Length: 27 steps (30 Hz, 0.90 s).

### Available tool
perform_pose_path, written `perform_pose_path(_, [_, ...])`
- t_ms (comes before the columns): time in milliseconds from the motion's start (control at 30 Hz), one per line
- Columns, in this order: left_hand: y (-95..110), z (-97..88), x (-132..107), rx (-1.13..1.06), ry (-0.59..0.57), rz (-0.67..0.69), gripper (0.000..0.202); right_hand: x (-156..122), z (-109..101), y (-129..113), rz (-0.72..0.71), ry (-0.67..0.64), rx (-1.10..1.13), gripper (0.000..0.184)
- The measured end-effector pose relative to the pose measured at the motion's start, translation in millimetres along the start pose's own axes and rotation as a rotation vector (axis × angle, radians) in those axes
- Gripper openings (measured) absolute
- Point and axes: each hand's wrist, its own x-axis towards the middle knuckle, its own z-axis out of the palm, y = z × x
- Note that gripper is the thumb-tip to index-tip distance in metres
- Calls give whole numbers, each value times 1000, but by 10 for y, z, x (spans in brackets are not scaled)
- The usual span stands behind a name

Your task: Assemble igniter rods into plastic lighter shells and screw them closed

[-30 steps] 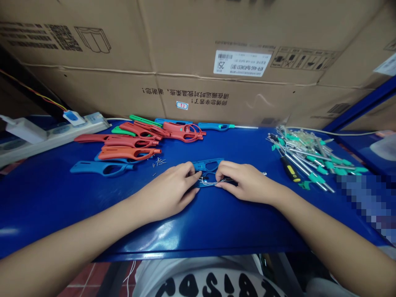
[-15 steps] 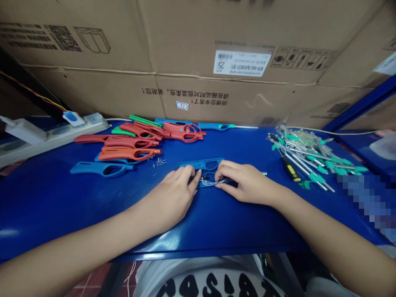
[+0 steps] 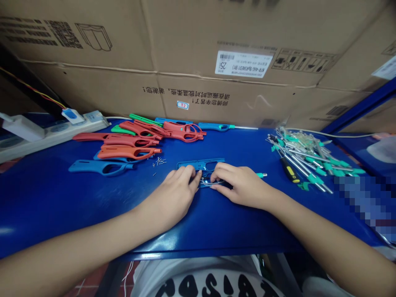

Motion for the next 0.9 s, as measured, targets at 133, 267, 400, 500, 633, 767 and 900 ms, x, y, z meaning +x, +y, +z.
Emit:
perform_pose_path(133, [-21,-2,25,-129,48,-9,39,2,5,32,38,48,136,7])
perform_pose_path(267, [-28,-27,34,-185,77,-17,36,12,-12,64,59,90,274,3])
perform_pose_path(400, [-70,-55,36,-209,94,-33,32,7,-36,104,125,100,391,8])
perform_pose_path(500, [-105,-74,41,-196,100,-45,28,-9,-40,135,200,64,483,12])
perform_pose_path(633, [-106,-103,41,-130,93,-23,22,-12,-34,144,210,55,572,12])
perform_pose_path(767, [-48,-126,22,-20,96,10,22,16,-22,112,186,50,526,12])
perform_pose_path(900, [14,-114,6,134,97,108,18,42,1,82,117,96,346,15])
